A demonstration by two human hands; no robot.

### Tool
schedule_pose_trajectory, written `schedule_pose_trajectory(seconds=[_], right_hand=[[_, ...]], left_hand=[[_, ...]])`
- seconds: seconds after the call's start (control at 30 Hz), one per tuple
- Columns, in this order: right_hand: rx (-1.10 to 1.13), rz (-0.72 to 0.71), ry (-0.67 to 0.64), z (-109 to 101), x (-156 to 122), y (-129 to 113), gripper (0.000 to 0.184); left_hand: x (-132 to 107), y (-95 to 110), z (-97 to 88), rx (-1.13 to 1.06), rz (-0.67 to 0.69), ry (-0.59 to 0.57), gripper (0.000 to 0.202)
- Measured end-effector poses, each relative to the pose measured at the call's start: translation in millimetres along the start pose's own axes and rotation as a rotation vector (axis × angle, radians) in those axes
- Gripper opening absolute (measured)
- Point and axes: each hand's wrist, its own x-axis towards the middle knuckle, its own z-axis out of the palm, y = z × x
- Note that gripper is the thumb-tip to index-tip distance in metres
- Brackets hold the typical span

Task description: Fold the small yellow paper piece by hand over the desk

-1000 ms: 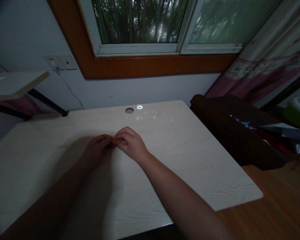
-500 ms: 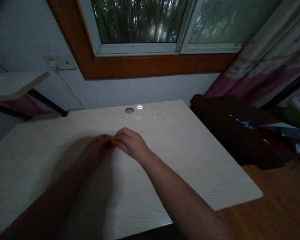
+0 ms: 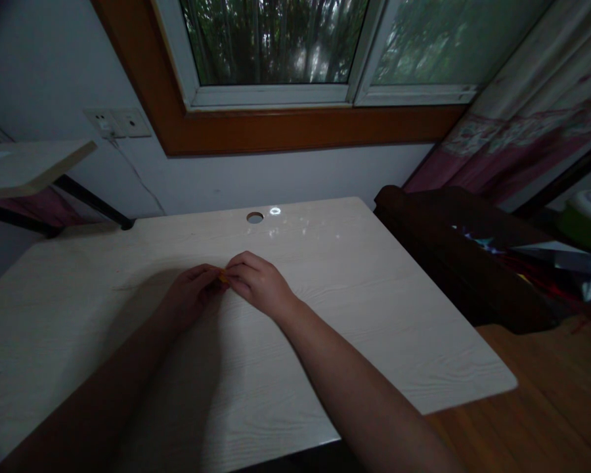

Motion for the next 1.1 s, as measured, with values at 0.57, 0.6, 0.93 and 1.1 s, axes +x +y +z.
schedule_pose_trajectory(seconds=[0.57,0.6,0.93,1.1], right_hand=[[0.286,0.451,0.09,12,-2,3,0.021],[0.336,0.498,0.078,14,-3,4,0.025],[0.389,0.593,0.064,16,-3,8,0.028],[0.431,0.607,0.094,15,-2,7,0.025]], left_hand=[[-3,2,2.7,0.241,0.054,0.026,0.027],[-3,3,3.6,0.265,0.059,0.021,0.029],[-5,3,4.2,0.274,0.075,0.022,0.032],[-4,0,2.7,0.204,0.052,0.024,0.032]])
